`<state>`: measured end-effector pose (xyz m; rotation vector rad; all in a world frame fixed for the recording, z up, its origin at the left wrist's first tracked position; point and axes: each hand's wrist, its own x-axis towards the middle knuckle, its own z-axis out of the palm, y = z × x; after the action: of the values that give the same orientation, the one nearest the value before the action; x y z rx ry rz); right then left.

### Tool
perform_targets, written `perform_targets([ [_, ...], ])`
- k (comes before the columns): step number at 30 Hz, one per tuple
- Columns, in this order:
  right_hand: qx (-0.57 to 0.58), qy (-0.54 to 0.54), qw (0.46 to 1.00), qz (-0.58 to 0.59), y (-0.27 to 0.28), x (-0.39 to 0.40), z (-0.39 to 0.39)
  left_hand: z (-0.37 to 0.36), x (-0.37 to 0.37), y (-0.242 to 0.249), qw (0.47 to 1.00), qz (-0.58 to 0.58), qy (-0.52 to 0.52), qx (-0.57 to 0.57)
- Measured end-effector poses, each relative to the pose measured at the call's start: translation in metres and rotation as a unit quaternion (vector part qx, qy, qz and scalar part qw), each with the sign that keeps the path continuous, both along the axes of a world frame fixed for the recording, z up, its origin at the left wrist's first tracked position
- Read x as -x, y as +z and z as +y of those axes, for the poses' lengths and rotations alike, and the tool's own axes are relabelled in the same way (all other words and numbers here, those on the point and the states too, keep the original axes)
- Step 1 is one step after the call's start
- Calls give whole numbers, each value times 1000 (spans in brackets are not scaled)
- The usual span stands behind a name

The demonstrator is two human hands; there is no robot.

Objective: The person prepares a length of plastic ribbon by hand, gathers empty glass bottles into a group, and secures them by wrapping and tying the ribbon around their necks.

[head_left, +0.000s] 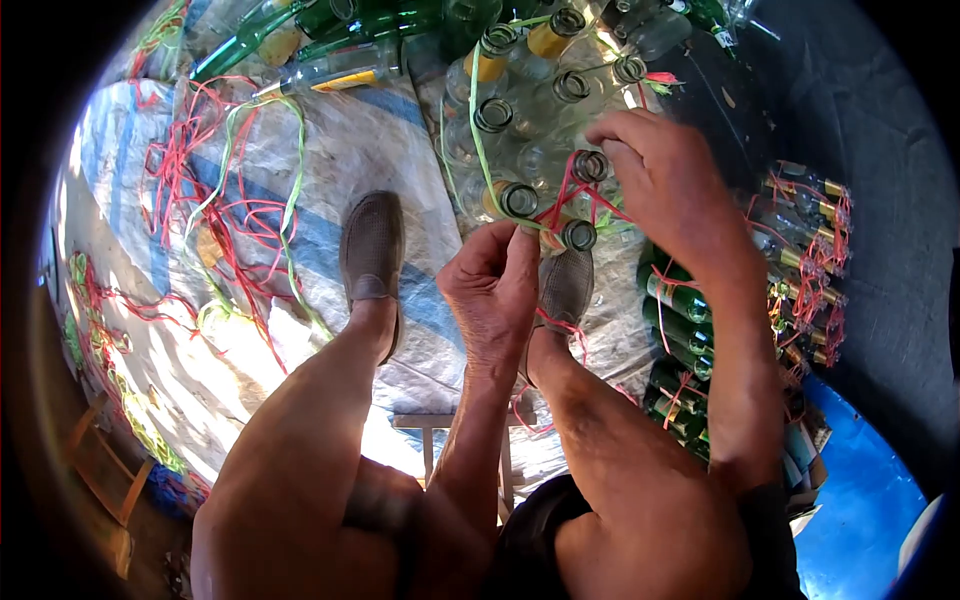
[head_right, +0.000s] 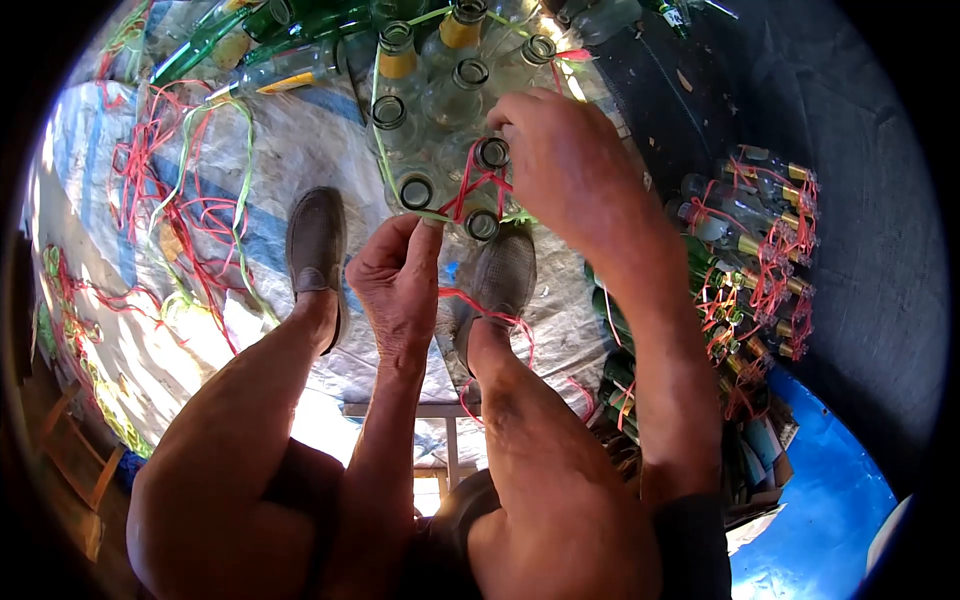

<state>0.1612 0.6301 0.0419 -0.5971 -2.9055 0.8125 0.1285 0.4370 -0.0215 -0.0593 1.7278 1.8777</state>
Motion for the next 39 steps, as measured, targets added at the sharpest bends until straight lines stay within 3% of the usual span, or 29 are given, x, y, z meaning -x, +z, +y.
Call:
perform_targets([
  [3, 38, -60, 997, 23, 13, -13, -37, -3, 3, 5, 1000, -3, -17, 4],
  [6, -117, -54, 991, 39, 12, -18, -68, -8, 6, 2, 999, 24, -42, 13],
  [17, -143, -105, 982, 69, 1, -22, -81, -22, 32, 20, 971, 151, -170, 70],
  [24, -118, -111, 979, 120, -9, -30, -79, -21, 57, 53, 884, 339, -269, 179],
  [32, -97, -102, 982, 123, -7, -37, -78, 3, 73, 85, 816, 403, -334, 244],
  [39, -96, -104, 984, 110, -9, -39, -77, 29, 101, 74, 753, 468, -392, 246],
])
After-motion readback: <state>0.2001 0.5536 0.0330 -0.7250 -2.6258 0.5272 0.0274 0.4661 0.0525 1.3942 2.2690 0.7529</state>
